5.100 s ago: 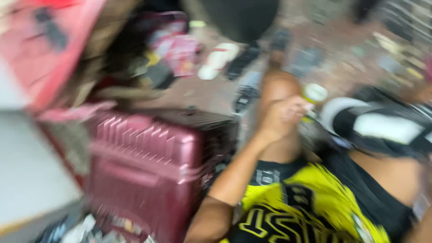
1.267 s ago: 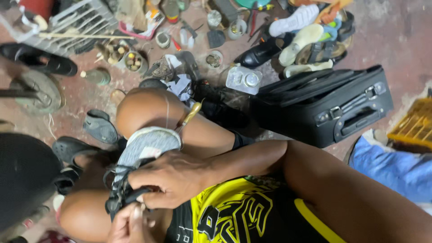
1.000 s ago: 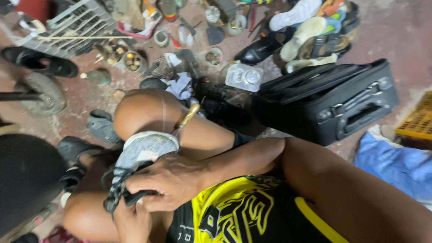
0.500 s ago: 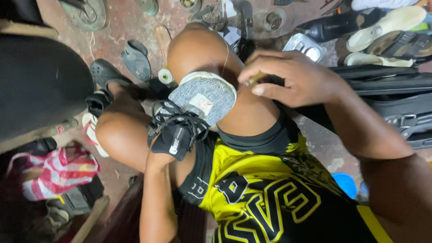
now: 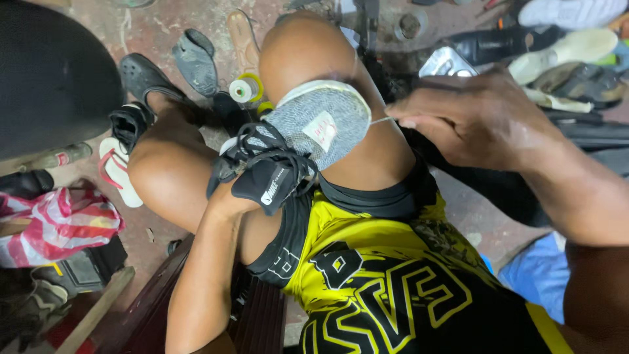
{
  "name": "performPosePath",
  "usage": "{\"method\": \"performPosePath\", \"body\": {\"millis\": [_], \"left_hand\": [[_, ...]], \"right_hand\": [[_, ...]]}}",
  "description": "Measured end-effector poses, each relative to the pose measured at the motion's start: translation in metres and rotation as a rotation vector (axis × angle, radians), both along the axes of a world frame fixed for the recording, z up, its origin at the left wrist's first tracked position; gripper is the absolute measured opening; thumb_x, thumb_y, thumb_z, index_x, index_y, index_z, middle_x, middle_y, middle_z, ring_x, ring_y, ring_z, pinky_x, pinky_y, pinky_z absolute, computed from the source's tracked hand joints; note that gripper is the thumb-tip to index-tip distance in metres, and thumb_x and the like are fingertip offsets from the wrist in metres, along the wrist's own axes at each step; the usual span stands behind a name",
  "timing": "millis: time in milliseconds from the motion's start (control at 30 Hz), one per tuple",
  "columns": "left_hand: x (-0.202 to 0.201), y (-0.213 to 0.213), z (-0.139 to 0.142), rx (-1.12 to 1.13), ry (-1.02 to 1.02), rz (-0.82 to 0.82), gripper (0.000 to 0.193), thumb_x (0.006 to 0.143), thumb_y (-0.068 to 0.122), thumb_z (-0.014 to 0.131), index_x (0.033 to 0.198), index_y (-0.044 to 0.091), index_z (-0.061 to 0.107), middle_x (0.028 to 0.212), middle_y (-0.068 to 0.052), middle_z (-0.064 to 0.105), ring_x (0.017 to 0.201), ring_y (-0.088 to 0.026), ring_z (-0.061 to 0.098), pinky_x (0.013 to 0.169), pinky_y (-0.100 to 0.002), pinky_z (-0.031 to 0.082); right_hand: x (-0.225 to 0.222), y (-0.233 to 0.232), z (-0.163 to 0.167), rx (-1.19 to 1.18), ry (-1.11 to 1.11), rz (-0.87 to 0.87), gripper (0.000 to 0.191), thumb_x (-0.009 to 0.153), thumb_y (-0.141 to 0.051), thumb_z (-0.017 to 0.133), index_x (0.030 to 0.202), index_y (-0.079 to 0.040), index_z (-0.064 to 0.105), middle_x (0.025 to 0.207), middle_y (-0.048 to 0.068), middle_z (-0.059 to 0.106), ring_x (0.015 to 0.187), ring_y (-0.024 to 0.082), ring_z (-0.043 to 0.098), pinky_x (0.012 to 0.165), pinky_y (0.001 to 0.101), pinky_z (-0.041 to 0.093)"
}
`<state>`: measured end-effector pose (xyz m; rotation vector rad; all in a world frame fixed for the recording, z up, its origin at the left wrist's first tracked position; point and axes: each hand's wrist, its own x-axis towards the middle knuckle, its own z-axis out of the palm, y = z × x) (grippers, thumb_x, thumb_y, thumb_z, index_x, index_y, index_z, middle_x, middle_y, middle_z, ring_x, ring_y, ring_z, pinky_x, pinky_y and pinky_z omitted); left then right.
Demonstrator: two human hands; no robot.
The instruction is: The person is repairing a sneaker by hand. They repeatedly insert a needle and thread through the sole and upper, pull the thread tight, and use a wooden tool to assist in stitching. The shoe is held between the legs while the person works.
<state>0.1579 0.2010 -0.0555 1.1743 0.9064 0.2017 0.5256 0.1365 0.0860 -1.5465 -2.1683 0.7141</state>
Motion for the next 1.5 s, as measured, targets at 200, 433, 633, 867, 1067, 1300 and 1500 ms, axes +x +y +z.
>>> {"method": "performPosePath", "body": {"millis": [200, 433, 633, 867, 1067, 1300, 1500], "left_hand": [[-0.007, -0.001, 0.0, -0.047, -0.007, -0.016, 0.028, 0.09, 0.006, 0.06, 0.114, -0.005, 0.065, 0.104, -0.013, 0.07, 0.094, -0.021, 0.065, 0.083, -0.035, 0.052], [-0.002, 0.001, 0.0, -0.077, -0.034, -0.082, 0.026, 0.09, 0.006, 0.06, 0.114, -0.005, 0.065, 0.103, -0.012, 0.07, 0.093, -0.02, 0.065, 0.083, -0.034, 0.052], [0.001, 0.004, 0.005, -0.107, -0.042, -0.141, 0.025, 0.091, 0.005, 0.06, 0.113, -0.005, 0.066, 0.102, -0.012, 0.07, 0.092, -0.02, 0.065, 0.082, -0.034, 0.052], [-0.002, 0.006, -0.002, -0.116, -0.047, -0.121, 0.024, 0.091, 0.005, 0.06, 0.112, -0.005, 0.066, 0.101, -0.011, 0.07, 0.092, -0.019, 0.064, 0.081, -0.034, 0.052], [-0.003, 0.005, -0.003, -0.116, -0.035, -0.076, 0.023, 0.092, 0.004, 0.06, 0.112, -0.005, 0.066, 0.1, -0.011, 0.069, 0.091, -0.019, 0.064, 0.081, -0.033, 0.052], [-0.001, 0.001, -0.003, -0.102, -0.034, -0.033, 0.021, 0.092, 0.004, 0.06, 0.111, -0.005, 0.066, 0.099, -0.01, 0.069, 0.09, -0.018, 0.064, 0.08, -0.033, 0.052], [-0.001, 0.003, -0.001, -0.096, -0.032, -0.027, 0.02, 0.093, 0.003, 0.06, 0.111, -0.005, 0.067, 0.098, -0.01, 0.069, 0.089, -0.017, 0.064, 0.08, -0.032, 0.051]], "right_hand": [[-0.012, 0.01, 0.01, 0.039, -0.188, 0.111, 0.01, 0.092, -0.017, 0.071, 0.102, -0.016, 0.073, 0.084, 0.003, 0.065, 0.064, 0.027, 0.065, 0.054, 0.0421, 0.05], [-0.028, 0.025, 0.015, 0.006, -0.238, 0.156, 0.023, 0.09, -0.009, 0.066, 0.111, -0.019, 0.069, 0.09, 0.001, 0.063, 0.057, 0.021, 0.06, 0.043, 0.0356, 0.043], [-0.028, 0.001, 0.018, 0.039, -0.41, 0.194, 0.031, 0.083, -0.01, 0.065, 0.114, -0.015, 0.067, 0.094, 0.004, 0.06, 0.048, 0.011, 0.044, 0.037, 0.0315, 0.034], [-0.025, 0.008, 0.008, 0.397, -0.63, 0.355, 0.016, 0.093, -0.01, 0.063, 0.11, -0.009, 0.06, 0.092, 0.006, 0.051, 0.055, 0.013, 0.039, 0.042, 0.0312, 0.03], [-0.032, -0.003, 0.012, 0.023, -0.357, 0.161, 0.032, 0.077, -0.01, 0.06, 0.109, -0.015, 0.06, 0.087, 0.003, 0.055, 0.043, 0.012, 0.043, 0.03, 0.0291, 0.027], [-0.027, 0.008, 0.024, -0.091, -0.315, 0.088, 0.015, 0.097, -0.012, 0.059, 0.11, -0.017, 0.065, 0.082, 0.005, 0.062, 0.049, 0.022, 0.055, 0.038, 0.0383, 0.039], [-0.043, 0.004, 0.032, -0.173, -0.448, 0.1, 0.052, 0.076, -0.006, 0.063, 0.126, -0.016, 0.068, 0.103, 0.012, 0.067, 0.039, 0.02, 0.058, 0.028, 0.0383, 0.044]]}}
